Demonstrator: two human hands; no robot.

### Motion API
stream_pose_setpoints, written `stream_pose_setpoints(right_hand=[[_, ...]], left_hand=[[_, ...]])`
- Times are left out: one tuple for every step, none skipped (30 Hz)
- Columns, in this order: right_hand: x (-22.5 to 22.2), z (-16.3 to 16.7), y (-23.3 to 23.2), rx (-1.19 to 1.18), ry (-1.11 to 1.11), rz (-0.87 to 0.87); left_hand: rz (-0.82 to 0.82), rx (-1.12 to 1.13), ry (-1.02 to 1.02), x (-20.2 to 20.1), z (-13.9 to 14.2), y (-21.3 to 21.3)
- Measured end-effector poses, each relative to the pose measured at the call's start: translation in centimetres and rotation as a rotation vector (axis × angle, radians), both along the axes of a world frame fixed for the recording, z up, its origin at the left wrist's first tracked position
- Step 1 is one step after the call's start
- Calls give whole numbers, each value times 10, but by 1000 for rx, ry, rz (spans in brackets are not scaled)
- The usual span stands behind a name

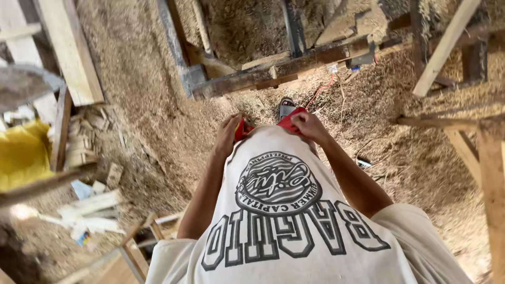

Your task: The person walks through a cluttered workshop, measures a wooden frame with a tape measure, then approaches a table saw. They use a hammer to tap the saw's blade assembly and adjust a knob on the saw's fence or blade height mechanism.

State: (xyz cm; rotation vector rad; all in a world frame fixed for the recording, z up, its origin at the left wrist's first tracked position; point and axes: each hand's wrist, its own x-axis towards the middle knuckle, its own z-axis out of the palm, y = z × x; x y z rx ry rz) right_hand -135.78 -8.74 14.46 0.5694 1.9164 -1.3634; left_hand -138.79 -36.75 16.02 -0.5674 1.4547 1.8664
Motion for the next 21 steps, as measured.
stream_pose_setpoints(right_hand=[[6,0,-2,25,63,-22],[13,0,-5,51,121,-34],[19,0,-8,80,174,-41],[25,-1,-11,84,173,-79],[31,-2,-14,90,172,-118],[36,-2,-18,97,172,-157],[41,-2,-22,64,142,-216],[46,-2,-25,30,109,-275],[51,-1,-29,-5,72,-333],[55,-1,-34,23,62,-323],[59,0,-38,48,58,-308],[63,2,-43,73,56,-287],[66,3,-48,109,32,-275],[69,5,-53,142,5,-259],[71,7,-57,174,-24,-239],[72,9,-62,165,-3,-242],[73,12,-66,158,26,-247],[72,15,-70,152,59,-252],[70,18,-73,162,72,-222],[68,22,-76,170,79,-191],[66,25,-79,176,80,-159]], left_hand=[[3,11,-23,-6,-2,-3],[15,20,-51,-10,-4,-6],[31,30,-84,-14,-7,-8],[-1,27,-82,-16,-8,-11],[-34,24,-81,-18,-10,-13],[-67,24,-79,-19,-13,-15],[-107,-13,-109,-20,-15,-17],[-145,-51,-141,-21,-16,-18],[-184,-91,-177,-20,-16,-18],[-192,-73,-174,-20,-17,-18],[-196,-55,-166,-19,-16,-19],[-194,-37,-154,-17,-15,-19],[-209,-39,-148,-16,-15,-20],[-219,-44,-146,-14,-13,-22],[-227,-49,-146,-11,-12,-24],[-214,-30,-155,-9,-11,-28],[-202,-7,-155,-7,-10,-31],[-192,16,-150,-5,-9,-35],[-193,13,-144,-2,-8,-39],[-193,8,-143,-1,-8,-42],[-192,1,-149,2,-8,-43]])
